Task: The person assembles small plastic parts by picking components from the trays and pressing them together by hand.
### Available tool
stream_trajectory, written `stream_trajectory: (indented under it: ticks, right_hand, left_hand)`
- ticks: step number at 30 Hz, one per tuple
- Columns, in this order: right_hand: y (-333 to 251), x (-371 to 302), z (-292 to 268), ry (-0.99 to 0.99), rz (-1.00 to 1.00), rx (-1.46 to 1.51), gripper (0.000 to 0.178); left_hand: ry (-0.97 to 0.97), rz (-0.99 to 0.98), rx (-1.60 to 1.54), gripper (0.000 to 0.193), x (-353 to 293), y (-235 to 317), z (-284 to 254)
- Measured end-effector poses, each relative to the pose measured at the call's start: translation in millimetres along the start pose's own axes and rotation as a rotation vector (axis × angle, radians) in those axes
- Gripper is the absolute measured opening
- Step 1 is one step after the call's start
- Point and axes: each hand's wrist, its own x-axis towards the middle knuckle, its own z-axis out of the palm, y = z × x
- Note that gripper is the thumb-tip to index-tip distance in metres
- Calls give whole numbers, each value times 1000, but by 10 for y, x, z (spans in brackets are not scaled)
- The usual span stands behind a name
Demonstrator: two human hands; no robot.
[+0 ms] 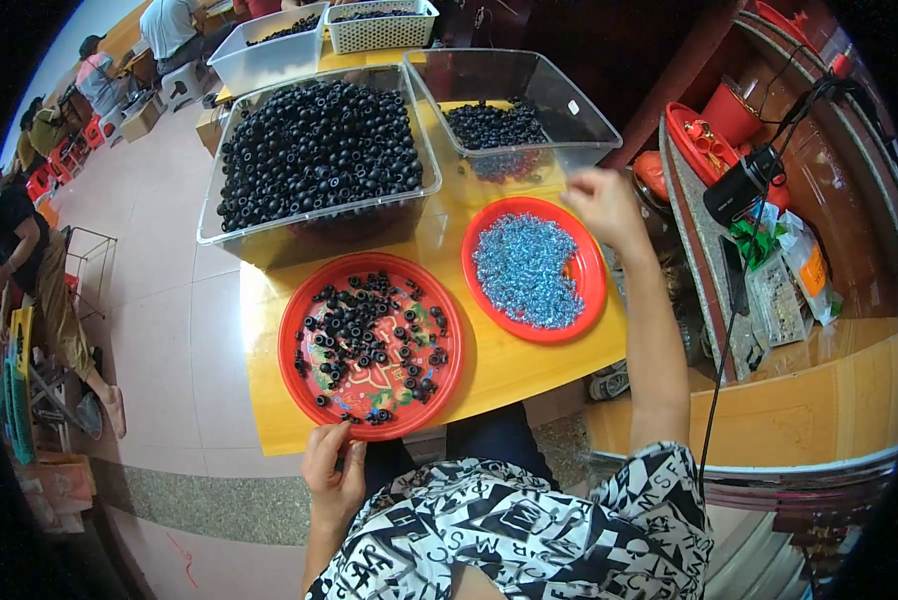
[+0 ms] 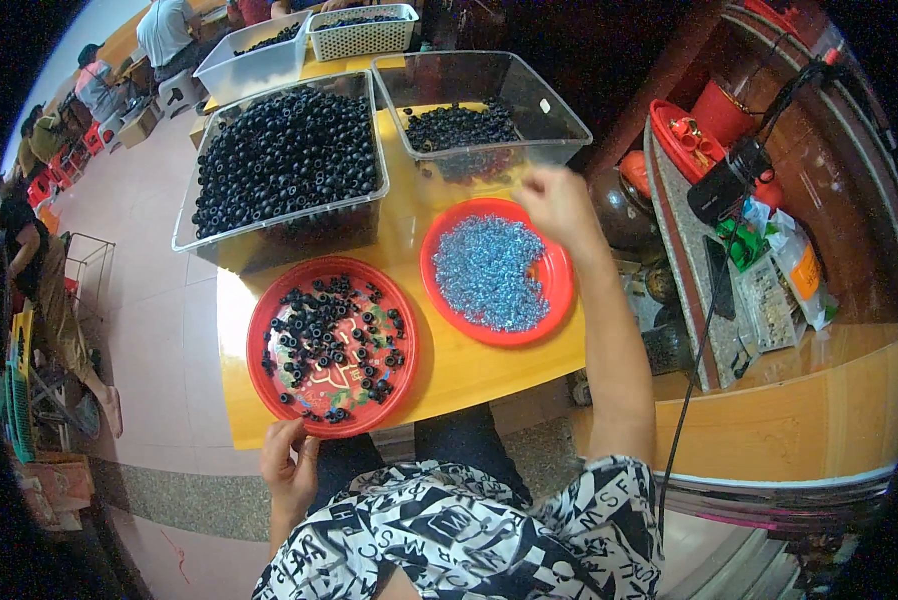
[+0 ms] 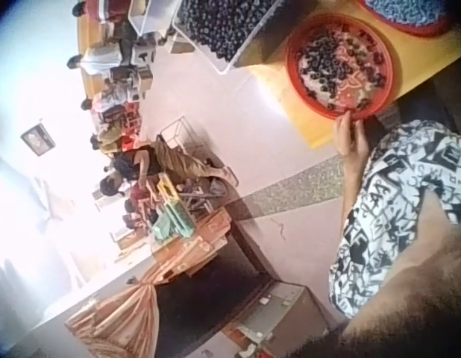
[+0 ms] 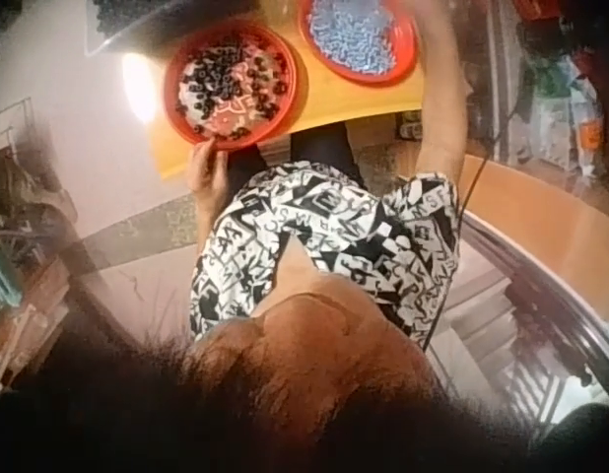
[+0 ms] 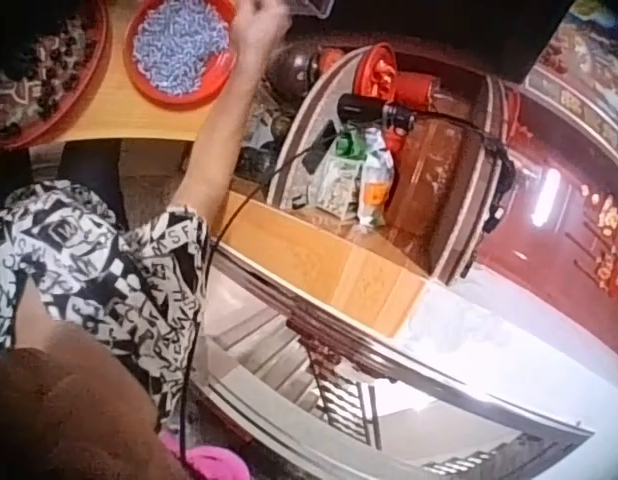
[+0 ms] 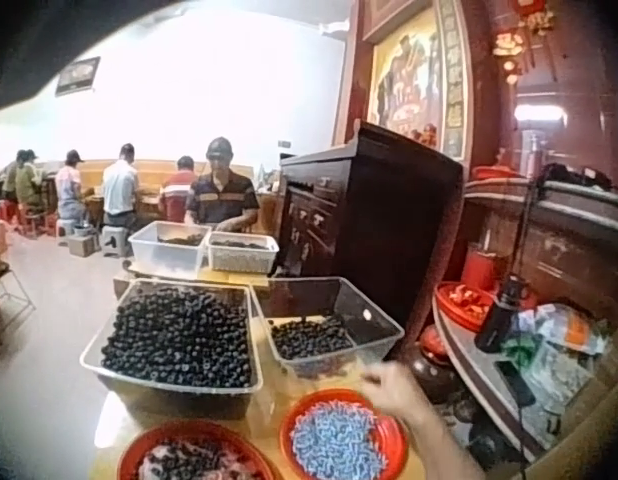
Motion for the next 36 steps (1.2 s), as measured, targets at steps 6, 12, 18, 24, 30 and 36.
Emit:
stream_trajectory:
  ticks: [6,12,18,24,30,36]
  right_hand:
    - [210,-802,226,-332,167,-281,16]
    - [364,-983,363,-319,218,-367,21]
    - [439,-1004,407,-211,239,-296,15]
    - [275,-1016,291,-98,321,-13,9]
    - [377,-1015,286,9,226,296,9]
    - [412,-1004,214,3,324,378,12]
  left_hand:
    - [34,-11,22,24,67,-71,-59]
    - [91,39,91,20,252,-150,-44]
    - [110,145,266,22,512,-136,-45]
    - [-27,223,611,25,791,-246,71]
    - [-105,212,597,12,817,-351,71]
    - [-186,205,643,16,793,-315,65]
